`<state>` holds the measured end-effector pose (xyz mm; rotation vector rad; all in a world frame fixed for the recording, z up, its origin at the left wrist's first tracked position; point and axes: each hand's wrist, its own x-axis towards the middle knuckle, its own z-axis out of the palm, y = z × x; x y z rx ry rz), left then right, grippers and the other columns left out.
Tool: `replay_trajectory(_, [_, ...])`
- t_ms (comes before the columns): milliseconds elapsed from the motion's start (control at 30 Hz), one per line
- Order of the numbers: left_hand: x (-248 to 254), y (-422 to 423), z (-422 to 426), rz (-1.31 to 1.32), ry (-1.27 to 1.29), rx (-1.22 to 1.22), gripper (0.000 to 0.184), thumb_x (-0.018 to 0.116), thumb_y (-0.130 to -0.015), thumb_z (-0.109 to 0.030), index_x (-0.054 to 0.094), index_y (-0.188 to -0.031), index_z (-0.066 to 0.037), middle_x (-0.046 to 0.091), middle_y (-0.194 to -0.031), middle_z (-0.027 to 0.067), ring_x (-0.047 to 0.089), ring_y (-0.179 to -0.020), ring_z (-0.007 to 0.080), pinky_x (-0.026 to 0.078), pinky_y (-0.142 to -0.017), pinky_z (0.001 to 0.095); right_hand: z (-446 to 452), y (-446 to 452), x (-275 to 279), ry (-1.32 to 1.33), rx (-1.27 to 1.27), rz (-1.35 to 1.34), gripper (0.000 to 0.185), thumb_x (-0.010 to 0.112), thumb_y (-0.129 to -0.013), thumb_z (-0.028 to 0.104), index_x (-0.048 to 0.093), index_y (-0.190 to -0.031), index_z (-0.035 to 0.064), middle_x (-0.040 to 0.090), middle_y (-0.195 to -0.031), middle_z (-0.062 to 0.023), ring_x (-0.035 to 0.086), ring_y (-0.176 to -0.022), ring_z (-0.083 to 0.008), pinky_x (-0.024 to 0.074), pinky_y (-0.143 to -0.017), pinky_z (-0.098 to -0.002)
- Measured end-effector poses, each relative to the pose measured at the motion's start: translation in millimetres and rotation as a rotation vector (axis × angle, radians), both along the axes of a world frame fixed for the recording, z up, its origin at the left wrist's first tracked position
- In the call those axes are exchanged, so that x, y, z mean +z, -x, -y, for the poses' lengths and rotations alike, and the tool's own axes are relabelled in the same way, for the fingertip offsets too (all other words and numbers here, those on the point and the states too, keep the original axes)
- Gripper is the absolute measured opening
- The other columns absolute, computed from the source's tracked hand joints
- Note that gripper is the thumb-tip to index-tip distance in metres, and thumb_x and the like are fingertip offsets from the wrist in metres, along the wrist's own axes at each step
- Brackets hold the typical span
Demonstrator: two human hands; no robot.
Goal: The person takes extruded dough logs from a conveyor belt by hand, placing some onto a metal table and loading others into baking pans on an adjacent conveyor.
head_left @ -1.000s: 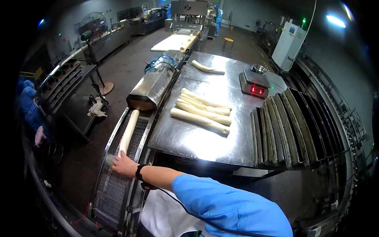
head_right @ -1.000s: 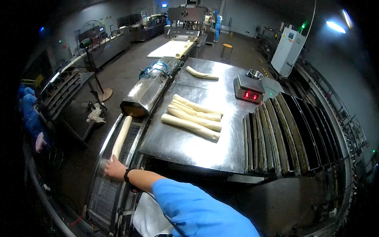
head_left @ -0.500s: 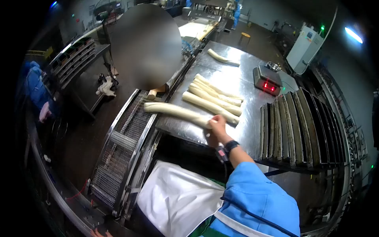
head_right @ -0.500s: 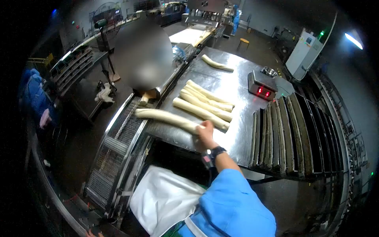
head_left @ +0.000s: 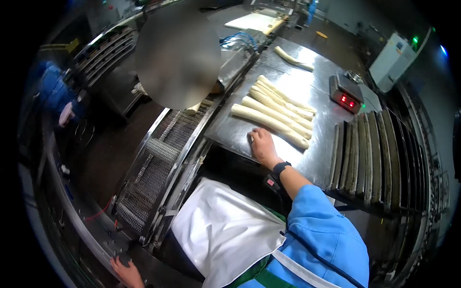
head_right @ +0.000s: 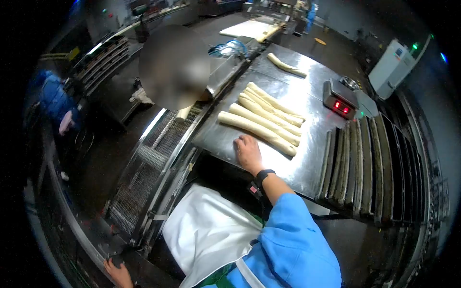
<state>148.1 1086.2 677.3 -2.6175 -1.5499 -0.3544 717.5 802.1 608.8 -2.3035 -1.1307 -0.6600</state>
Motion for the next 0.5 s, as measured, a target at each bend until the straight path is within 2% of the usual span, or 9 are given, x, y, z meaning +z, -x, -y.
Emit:
replay_trajectory(67, [-19,13,-2,-0.012,0.235,0.332,0.045,0.064,-0.081,-0.008,0.049,-0.122,0.003,0.032,-0.144,0.0198,0.025,-0.137,0.0356,0.024,-0.113,0.0423,-14,-13,-5,-0.061,-0.005,-0.046,0.019,0.053,-0.082,0.006,0.059,-0.099,0.0038,0.057,-0.106,-0.0191,0.053,-0.102,-0.0373,0.0427,-0.091,-0.0443])
replay_trajectory(100, [-23,18,1,0.037,0.203,0.288,0.046,0.065,-0.076,-0.005,0.050,-0.120,0.003,0.036,-0.142,0.0196,0.028,-0.135,0.0351,0.025,-0.112,0.0419,-19,-26,-14,-0.059,-0.021,-0.093,0.019,0.053,-0.083,0.007,0.059,-0.100,0.0024,0.057,-0.106,-0.0208,0.054,-0.102,-0.0379,0.0426,-0.091,-0.0448])
replay_trajectory(133, [-24,20,2,0.085,0.156,0.258,0.048,0.065,-0.071,-0.003,0.052,-0.117,0.003,0.039,-0.140,0.0195,0.031,-0.134,0.0345,0.026,-0.112,0.0415,-26,-30,-12,-0.077,-0.062,-0.134,0.026,0.049,-0.081,0.005,0.058,-0.106,0.0028,0.057,-0.109,-0.0218,0.053,-0.104,-0.0388,0.0413,-0.093,-0.0454])
replay_trajectory(200, [-28,24,1,0.103,0.143,0.252,0.048,0.065,-0.071,-0.004,0.052,-0.116,0.002,0.039,-0.139,0.0195,0.032,-0.133,0.0346,0.026,-0.112,0.0406,-39,-37,-8,-0.116,-0.143,-0.216,0.042,0.042,-0.079,0.002,0.055,-0.119,0.0037,0.056,-0.115,-0.0238,0.051,-0.108,-0.0404,0.0388,-0.097,-0.0464])
replay_trajectory(333, [-30,25,-3,0.190,0.144,0.291,0.046,0.065,-0.070,-0.005,0.053,-0.114,0.001,0.038,-0.139,0.0186,0.031,-0.134,0.0340,0.027,-0.111,0.0398,-61,-39,-21,0.204,-0.385,-0.129,0.052,0.048,-0.085,0.020,0.041,-0.128,-0.0073,0.048,-0.128,-0.0247,0.043,-0.120,-0.0394,0.0320,-0.104,-0.0460])
replay_trajectory(400, [-33,26,-2,0.199,0.126,0.288,0.046,0.064,-0.070,-0.005,0.053,-0.114,0.001,0.038,-0.139,0.0182,0.030,-0.134,0.0337,0.027,-0.111,0.0398,-83,-17,6,0.373,-0.432,-0.209,0.057,0.046,-0.088,0.029,0.039,-0.129,-0.0100,0.043,-0.134,-0.0244,0.038,-0.126,-0.0385,0.0277,-0.107,-0.0469])
replay_trajectory(467, [-34,26,-3,0.181,0.138,0.281,0.045,0.064,-0.069,-0.005,0.054,-0.113,0.001,0.039,-0.138,0.0178,0.030,-0.134,0.0333,0.027,-0.111,0.0401,-94,-22,-6,0.463,-0.272,-0.215,0.064,0.040,-0.093,0.035,0.031,-0.138,-0.0101,0.029,-0.146,-0.0258,0.024,-0.137,-0.0368,0.0180,-0.113,-0.0446])
replay_trajectory(500, [-34,28,-2,0.200,0.134,0.295,0.045,0.064,-0.069,-0.005,0.054,-0.113,0.001,0.039,-0.138,0.0178,0.030,-0.134,0.0333,0.027,-0.111,0.0401,-101,-19,-5,0.490,-0.201,-0.217,0.065,0.038,-0.094,0.036,0.030,-0.138,-0.0099,0.027,-0.147,-0.0256,0.022,-0.138,-0.0365,0.0170,-0.113,-0.0442])
